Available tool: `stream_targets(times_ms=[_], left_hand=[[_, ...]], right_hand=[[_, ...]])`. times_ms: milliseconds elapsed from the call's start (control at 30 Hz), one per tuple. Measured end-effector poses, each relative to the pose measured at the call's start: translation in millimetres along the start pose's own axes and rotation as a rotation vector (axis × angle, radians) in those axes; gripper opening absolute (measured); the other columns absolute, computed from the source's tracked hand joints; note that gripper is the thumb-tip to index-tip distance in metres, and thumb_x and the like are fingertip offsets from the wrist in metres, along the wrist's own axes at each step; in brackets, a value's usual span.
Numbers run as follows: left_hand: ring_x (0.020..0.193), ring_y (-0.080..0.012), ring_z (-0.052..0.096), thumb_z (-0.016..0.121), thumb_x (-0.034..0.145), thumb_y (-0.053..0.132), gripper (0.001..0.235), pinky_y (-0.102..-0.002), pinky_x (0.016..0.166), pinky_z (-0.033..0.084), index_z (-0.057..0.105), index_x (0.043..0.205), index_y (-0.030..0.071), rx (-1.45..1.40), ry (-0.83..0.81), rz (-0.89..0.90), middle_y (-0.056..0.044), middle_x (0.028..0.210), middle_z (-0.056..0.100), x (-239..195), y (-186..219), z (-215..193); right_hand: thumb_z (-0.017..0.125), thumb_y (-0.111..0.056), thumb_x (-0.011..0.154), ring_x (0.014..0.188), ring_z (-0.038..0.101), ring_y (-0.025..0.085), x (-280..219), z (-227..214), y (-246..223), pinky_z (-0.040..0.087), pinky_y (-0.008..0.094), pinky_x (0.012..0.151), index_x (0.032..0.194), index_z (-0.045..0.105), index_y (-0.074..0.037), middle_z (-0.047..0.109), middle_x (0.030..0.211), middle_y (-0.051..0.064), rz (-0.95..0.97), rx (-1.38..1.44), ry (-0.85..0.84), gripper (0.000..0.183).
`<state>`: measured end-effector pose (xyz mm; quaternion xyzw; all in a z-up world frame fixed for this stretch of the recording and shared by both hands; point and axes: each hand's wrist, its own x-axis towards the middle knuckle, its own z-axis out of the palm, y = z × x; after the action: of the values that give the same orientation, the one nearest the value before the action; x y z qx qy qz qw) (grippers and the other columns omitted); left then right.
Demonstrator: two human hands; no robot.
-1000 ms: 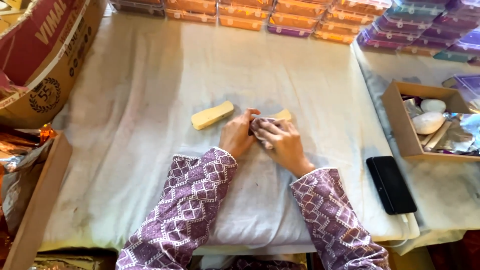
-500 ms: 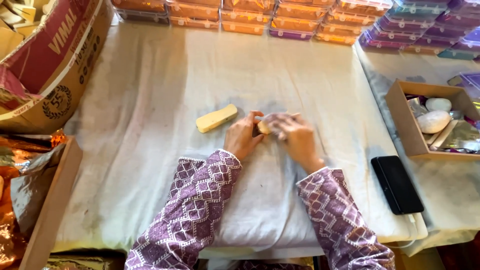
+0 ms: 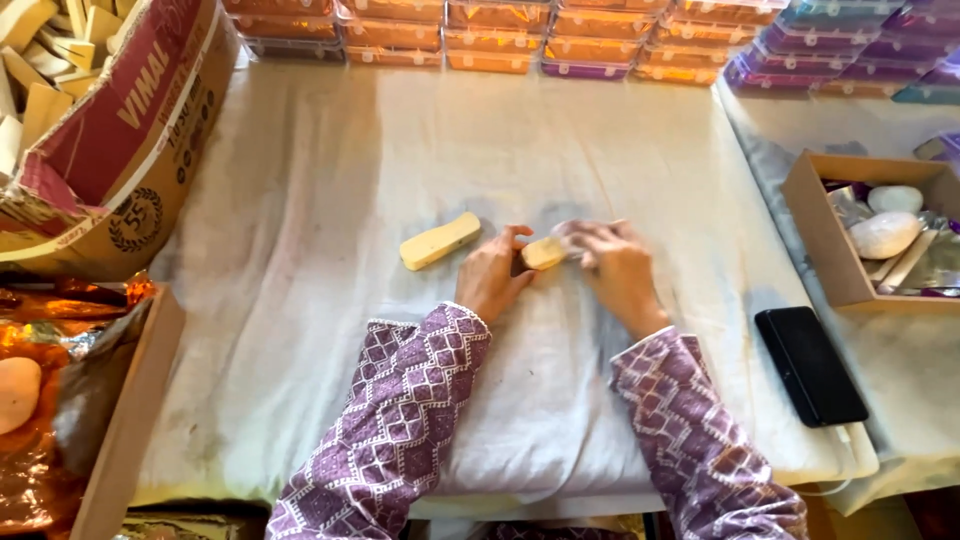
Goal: Cleaning and wrapping wooden blocks in foil and decorative orange paper.
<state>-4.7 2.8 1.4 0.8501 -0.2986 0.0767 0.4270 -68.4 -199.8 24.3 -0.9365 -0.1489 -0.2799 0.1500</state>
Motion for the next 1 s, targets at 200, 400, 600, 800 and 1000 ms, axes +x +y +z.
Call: stream_targets(times_ms=[200,400,600,800,1000], left_hand=[[0.101,-0.0296,0.07,0.086,0.075,0.017,0.06,-0.042,0.084,0.055,0.055,0.127,0.013,-0.026,0.016,0.013,-0.007,0.107,0.076,0.6,0.5,1.6],[0.102,-0.0274,0.071,0.082,0.08,0.018,0.055,-0.041,0.085,0.056,0.057,0.128,0.014,-0.03,0.034,0.008,-0.005,0.109,0.076,0.1,-2.3,5.8],[0.1,-0.0266,0.071,0.082,0.077,0.034,0.059,-0.04,0.084,0.056,0.061,0.128,0.013,0.008,0.012,-0.013,-0.005,0.108,0.074,-0.2,1.0,0.2],[0.101,-0.0285,0.07,0.08,0.085,0.044,0.045,-0.041,0.081,0.056,0.067,0.116,0.015,0.173,0.121,0.07,-0.005,0.106,0.073,1.6,-18.6,23.5],[0.096,-0.0287,0.071,0.075,0.09,0.023,0.034,-0.042,0.078,0.056,0.059,0.119,0.014,0.153,0.087,0.032,-0.006,0.104,0.072,-1.6,-18.2,16.3]], right_hand=[[0.067,-0.003,0.073,0.106,0.064,0.028,-4.8,6.9,-18.1,0.053,0.042,0.09,0.112,0.077,-0.014,0.072,0.124,0.002,0.025,-0.139,0.035,0.042],[0.069,-0.007,0.076,0.107,0.064,0.027,-0.2,-1.0,-8.9,0.054,0.041,0.092,0.112,0.077,-0.016,0.072,0.125,-0.002,-0.097,-0.067,0.014,0.037],[0.07,-0.006,0.077,0.102,0.063,0.028,-5.6,0.3,17.5,0.054,0.042,0.088,0.117,0.075,-0.016,0.072,0.127,-0.004,0.19,-0.202,0.029,0.041],[0.072,-0.006,0.077,0.104,0.062,0.029,-2.3,-5.4,7.0,0.052,0.041,0.091,0.122,0.074,-0.015,0.071,0.129,-0.002,0.226,-0.17,0.131,0.046],[0.065,-0.001,0.078,0.119,0.063,0.028,0.2,-4.7,-35.7,0.051,0.039,0.103,0.125,0.071,-0.011,0.067,0.141,0.004,-0.003,0.007,0.144,0.048]])
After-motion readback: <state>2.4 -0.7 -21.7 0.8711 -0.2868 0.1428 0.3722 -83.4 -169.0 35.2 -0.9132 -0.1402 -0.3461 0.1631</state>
